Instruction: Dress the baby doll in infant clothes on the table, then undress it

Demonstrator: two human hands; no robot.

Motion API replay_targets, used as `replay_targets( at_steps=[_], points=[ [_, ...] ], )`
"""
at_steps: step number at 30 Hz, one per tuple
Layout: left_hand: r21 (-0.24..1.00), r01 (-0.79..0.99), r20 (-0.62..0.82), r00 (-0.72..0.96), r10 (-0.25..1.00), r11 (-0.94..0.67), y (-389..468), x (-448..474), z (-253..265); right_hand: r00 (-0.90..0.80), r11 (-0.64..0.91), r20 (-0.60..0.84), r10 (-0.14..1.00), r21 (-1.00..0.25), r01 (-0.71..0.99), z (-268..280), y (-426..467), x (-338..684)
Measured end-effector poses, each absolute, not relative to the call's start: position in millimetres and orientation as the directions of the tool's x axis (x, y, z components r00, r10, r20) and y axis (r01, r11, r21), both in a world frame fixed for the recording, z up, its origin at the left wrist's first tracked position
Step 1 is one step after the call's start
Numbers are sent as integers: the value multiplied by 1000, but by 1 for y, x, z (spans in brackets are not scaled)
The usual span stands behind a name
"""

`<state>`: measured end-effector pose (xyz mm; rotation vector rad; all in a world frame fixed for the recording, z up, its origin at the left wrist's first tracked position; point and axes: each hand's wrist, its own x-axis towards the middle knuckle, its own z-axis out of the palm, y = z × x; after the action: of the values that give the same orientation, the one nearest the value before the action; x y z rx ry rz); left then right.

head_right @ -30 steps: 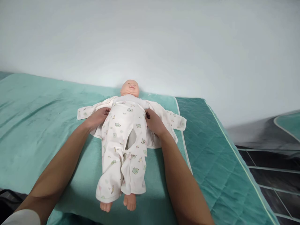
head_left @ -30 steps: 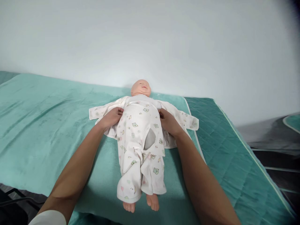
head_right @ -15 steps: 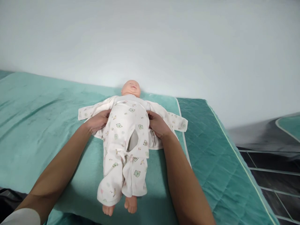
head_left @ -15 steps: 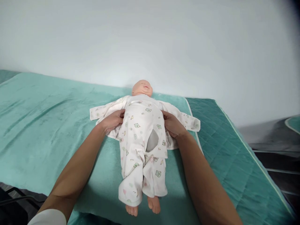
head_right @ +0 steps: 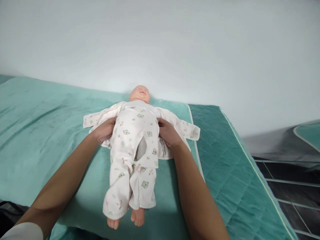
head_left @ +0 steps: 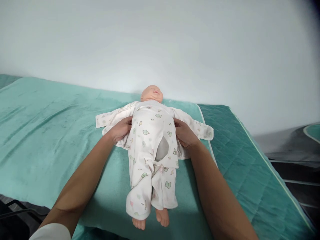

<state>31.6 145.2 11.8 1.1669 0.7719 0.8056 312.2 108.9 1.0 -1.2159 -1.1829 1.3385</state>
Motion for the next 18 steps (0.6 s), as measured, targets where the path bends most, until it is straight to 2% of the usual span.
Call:
replay_targets(
  at_steps=[7,18],
  points=[
    [906,-275,-211,363,908,321,131,47,25,-94,-142,-124,988,-966,-218,5,107,318],
    [887,-276,-271,341,900,371,129,46,22,-182,-236,-185,966,-915,-326,1,110,324]
  ],
)
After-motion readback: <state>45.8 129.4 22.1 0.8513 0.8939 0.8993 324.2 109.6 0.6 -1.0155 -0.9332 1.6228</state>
